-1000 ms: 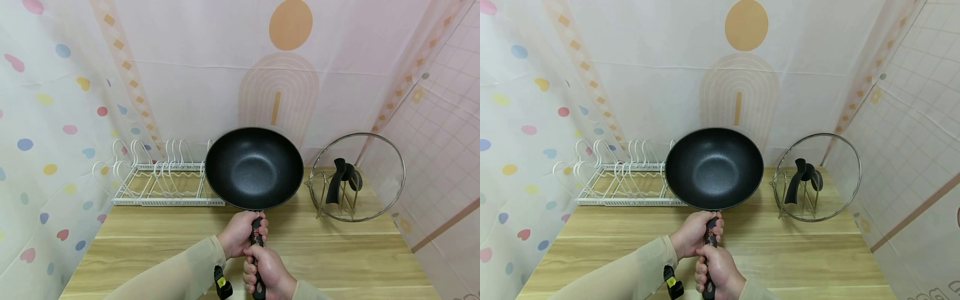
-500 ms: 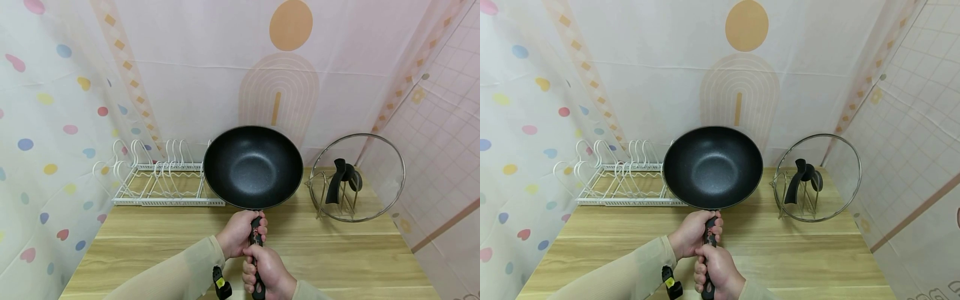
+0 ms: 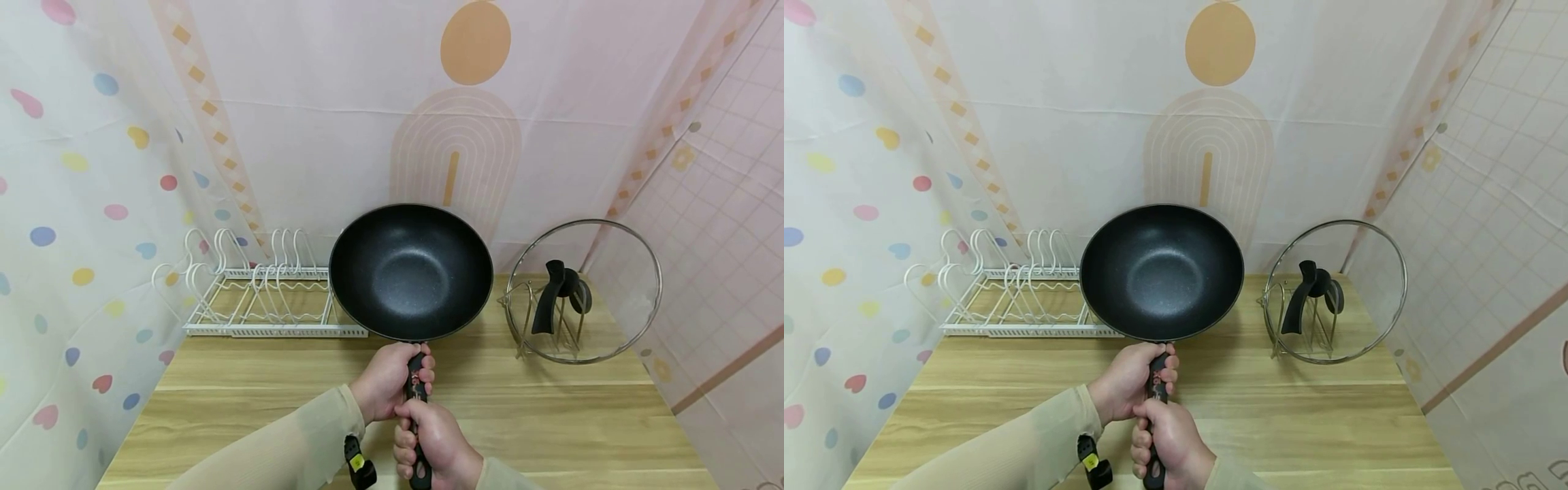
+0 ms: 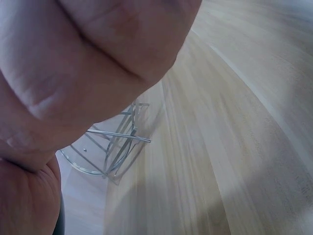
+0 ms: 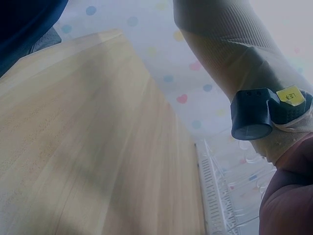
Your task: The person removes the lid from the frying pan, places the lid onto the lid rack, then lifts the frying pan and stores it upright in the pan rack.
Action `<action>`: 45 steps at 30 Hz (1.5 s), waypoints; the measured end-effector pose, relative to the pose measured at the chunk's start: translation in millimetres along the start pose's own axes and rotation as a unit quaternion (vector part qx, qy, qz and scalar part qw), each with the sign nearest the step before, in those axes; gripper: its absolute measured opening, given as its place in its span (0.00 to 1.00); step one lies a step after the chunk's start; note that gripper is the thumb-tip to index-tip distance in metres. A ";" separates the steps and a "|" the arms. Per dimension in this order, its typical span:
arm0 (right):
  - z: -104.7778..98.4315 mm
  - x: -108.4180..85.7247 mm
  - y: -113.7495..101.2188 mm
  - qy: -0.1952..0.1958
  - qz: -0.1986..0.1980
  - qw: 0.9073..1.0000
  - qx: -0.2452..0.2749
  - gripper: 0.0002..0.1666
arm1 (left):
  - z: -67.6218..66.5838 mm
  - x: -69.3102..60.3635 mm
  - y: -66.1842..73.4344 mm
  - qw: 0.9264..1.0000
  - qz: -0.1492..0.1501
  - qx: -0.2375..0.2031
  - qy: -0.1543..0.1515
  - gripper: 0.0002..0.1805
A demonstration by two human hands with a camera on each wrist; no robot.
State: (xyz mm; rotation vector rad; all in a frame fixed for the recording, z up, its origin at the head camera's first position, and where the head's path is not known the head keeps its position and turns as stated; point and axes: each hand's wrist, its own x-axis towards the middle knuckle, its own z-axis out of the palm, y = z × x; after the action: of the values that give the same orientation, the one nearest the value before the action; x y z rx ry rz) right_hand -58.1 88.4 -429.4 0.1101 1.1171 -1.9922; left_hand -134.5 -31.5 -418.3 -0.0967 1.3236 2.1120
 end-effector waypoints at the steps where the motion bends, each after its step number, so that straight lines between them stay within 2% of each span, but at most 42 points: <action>1: 0.3 0.0 -0.3 -0.002 0.000 1.000 0.001 0.13 | -0.1 -0.3 0.4 1.000 0.001 0.001 0.001 0.10; 25: 7.5 1.3 -3.3 -0.003 0.000 1.000 0.001 0.13 | -1.1 -5.4 6.3 1.000 0.012 0.002 0.008 0.11; 45: 14.4 0.7 -6.2 0.010 -0.008 1.000 -0.002 0.12 | 1.9 -10.6 13.4 1.000 0.019 0.002 0.011 0.11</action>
State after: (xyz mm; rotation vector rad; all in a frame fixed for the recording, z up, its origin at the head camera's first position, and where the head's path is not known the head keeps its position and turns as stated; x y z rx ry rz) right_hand -58.5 78.9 -416.9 0.1206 1.1382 -2.0067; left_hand -133.0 -38.8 -402.9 -0.0934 1.3532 2.1449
